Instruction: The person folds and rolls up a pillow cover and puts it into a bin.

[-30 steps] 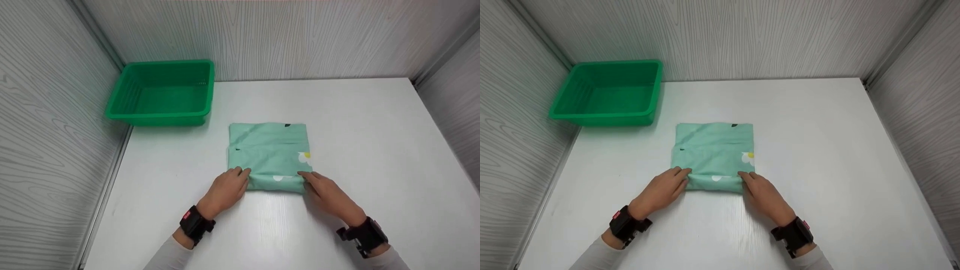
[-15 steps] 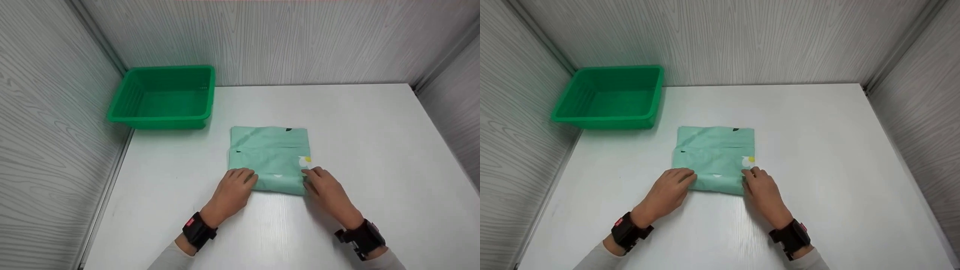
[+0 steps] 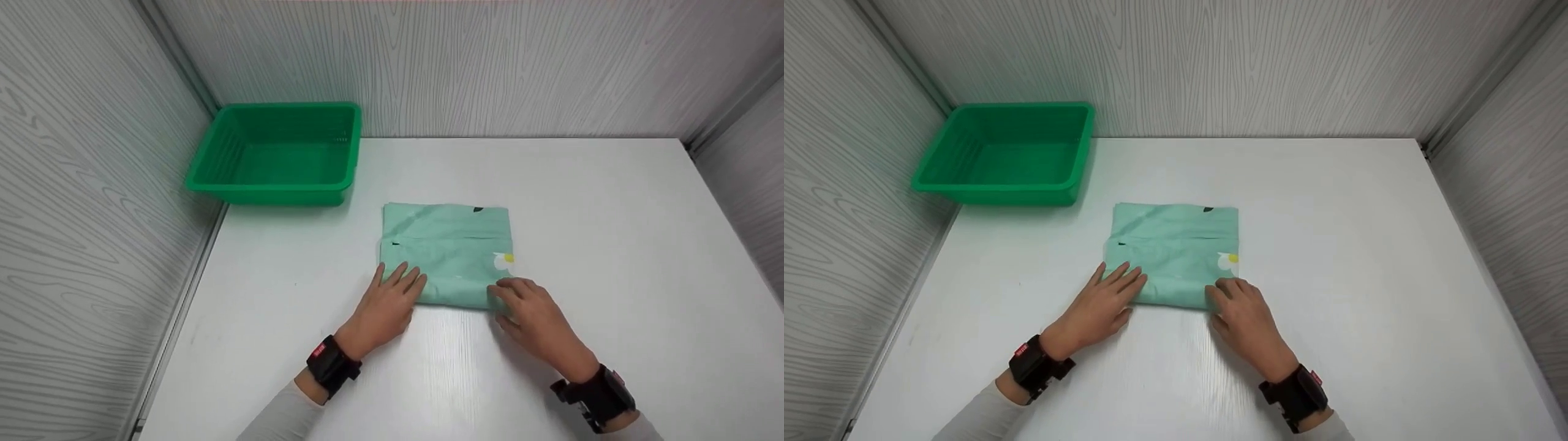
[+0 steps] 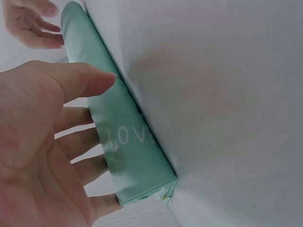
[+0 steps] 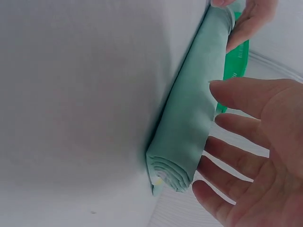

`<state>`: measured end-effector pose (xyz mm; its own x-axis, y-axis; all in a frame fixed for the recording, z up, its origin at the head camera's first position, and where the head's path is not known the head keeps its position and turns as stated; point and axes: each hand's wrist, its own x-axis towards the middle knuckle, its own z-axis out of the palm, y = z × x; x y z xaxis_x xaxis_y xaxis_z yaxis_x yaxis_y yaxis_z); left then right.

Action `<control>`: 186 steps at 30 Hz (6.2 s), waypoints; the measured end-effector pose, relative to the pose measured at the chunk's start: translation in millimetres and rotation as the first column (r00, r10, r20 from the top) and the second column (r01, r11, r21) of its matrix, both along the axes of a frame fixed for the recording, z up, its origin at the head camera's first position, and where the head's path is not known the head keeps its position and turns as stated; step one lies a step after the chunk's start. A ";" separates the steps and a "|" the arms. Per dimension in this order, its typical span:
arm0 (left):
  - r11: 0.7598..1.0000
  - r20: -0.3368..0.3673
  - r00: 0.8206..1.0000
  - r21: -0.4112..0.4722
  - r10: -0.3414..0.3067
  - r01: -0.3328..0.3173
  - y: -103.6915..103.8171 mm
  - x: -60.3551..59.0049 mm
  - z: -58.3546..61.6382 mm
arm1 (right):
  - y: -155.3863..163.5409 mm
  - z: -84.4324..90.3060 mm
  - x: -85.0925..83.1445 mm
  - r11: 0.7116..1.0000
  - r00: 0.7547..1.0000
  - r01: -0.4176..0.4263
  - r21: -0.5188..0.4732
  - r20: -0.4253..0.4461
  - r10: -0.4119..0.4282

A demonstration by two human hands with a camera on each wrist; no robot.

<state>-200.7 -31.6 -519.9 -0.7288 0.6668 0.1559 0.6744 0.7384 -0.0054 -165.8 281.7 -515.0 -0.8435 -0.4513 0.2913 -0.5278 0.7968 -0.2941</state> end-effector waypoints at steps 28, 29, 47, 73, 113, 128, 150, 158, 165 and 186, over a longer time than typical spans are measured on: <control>1.000 -0.003 1.000 -0.005 -0.002 0.002 3.6 1.2 13.0 | 7.2 -0.1 -7.4 0.991 0.996 -0.093 0.099 0.021 0.091; 1.000 -0.010 1.000 -0.011 0.003 -0.003 3.3 1.8 13.7 | 8.0 0.3 -6.2 0.991 0.995 -0.103 0.087 0.019 0.102; 0.999 0.073 0.997 0.041 0.015 -0.018 -1.9 1.9 17.6 | 17.4 1.8 4.7 0.995 0.976 -0.052 -0.087 0.205 0.069; 0.979 -0.130 0.988 0.198 0.081 -0.054 3.7 -3.9 7.4 | 2.3 -2.1 -1.2 0.983 0.979 -0.063 -0.174 -0.204 0.027; 0.998 0.110 0.994 0.060 0.024 -0.031 19.8 -25.3 2.0 | -4.5 -3.0 -12.9 1.000 0.998 -0.006 0.018 0.059 0.005; 0.996 0.184 0.983 0.088 0.004 -0.020 26.6 -32.9 8.3 | 22.4 7.1 -17.5 0.998 0.973 -0.022 -0.062 0.228 0.035; 0.967 0.427 0.904 0.220 0.019 -0.125 -3.3 -29.6 12.5 | 17.5 -4.4 -13.4 0.967 0.890 0.161 -0.197 0.453 -0.056; 0.932 0.513 0.857 0.287 0.047 -0.223 -22.4 -38.4 8.3 | 7.8 -7.4 -23.4 0.965 0.890 0.172 -0.199 0.451 -0.065; 0.879 0.559 0.824 0.345 0.090 -0.330 -27.8 -51.2 2.6 | 6.0 -8.1 -35.9 0.964 0.901 0.194 -0.184 0.423 -0.100; 0.770 0.579 0.756 0.317 0.305 -0.554 -19.0 -62.8 -5.0 | 4.6 -12.1 -42.3 0.951 0.943 0.247 -0.188 0.272 -0.191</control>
<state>-263.5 -50.6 -524.9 -0.9747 0.2031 -0.0937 0.1023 0.7773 0.6207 -208.1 286.4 -527.1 -0.9718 -0.1967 0.1300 -0.2356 0.7863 -0.5712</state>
